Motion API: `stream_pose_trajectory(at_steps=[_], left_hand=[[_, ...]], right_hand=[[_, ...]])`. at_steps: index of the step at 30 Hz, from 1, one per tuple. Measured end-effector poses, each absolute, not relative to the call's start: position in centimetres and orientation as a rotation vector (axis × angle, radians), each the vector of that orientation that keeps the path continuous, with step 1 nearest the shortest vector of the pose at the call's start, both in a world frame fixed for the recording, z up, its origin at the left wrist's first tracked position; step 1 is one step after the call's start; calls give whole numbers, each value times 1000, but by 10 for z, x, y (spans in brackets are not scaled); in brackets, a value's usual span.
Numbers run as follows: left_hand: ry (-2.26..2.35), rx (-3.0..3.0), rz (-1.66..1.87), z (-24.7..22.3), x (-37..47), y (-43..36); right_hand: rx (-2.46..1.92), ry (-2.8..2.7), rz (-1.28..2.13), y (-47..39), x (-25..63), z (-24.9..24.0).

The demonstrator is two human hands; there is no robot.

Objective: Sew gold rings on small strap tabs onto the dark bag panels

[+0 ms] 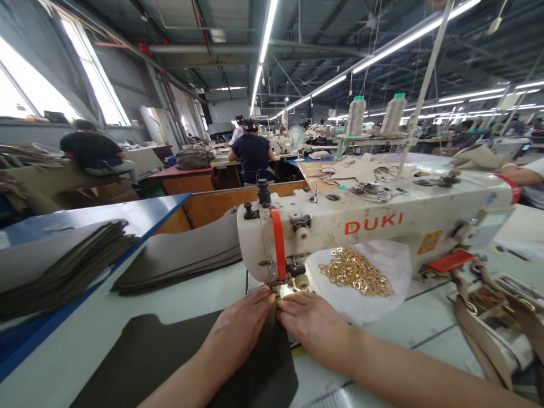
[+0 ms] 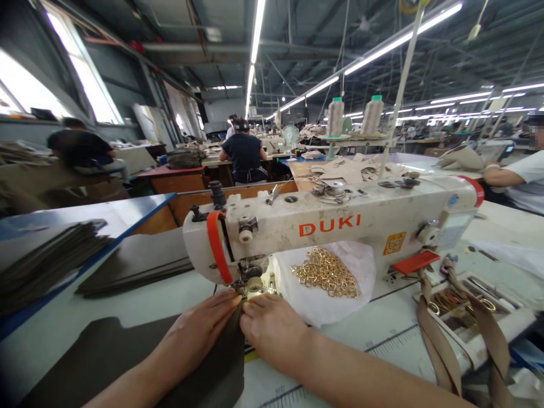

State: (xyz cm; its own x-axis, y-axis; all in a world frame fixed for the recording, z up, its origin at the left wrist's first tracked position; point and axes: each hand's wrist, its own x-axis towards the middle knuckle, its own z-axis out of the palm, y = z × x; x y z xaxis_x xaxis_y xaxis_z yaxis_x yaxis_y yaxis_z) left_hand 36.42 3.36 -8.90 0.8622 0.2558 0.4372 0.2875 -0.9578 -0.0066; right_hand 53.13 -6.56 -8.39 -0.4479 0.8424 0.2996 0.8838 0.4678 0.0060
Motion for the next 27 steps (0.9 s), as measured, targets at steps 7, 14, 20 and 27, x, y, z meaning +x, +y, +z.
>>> stream_pose_trajectory(at_steps=[7,14,20,27], left_hand=[[-453,-3012,-673,-89,365,36],[-432,-2941,-636,-92,363,36],[-471,-2943,-606,-94,363,34],[-578,-3002,-676,-91,361,29]], right_hand=[[-1472,-2443,-245,-64,533,-88],[-1482,-2443,-258,-66,532,-87],[-1469,-2446,-239,-66,531,-88],[-1439,-2448,-224,-66,534,-88]])
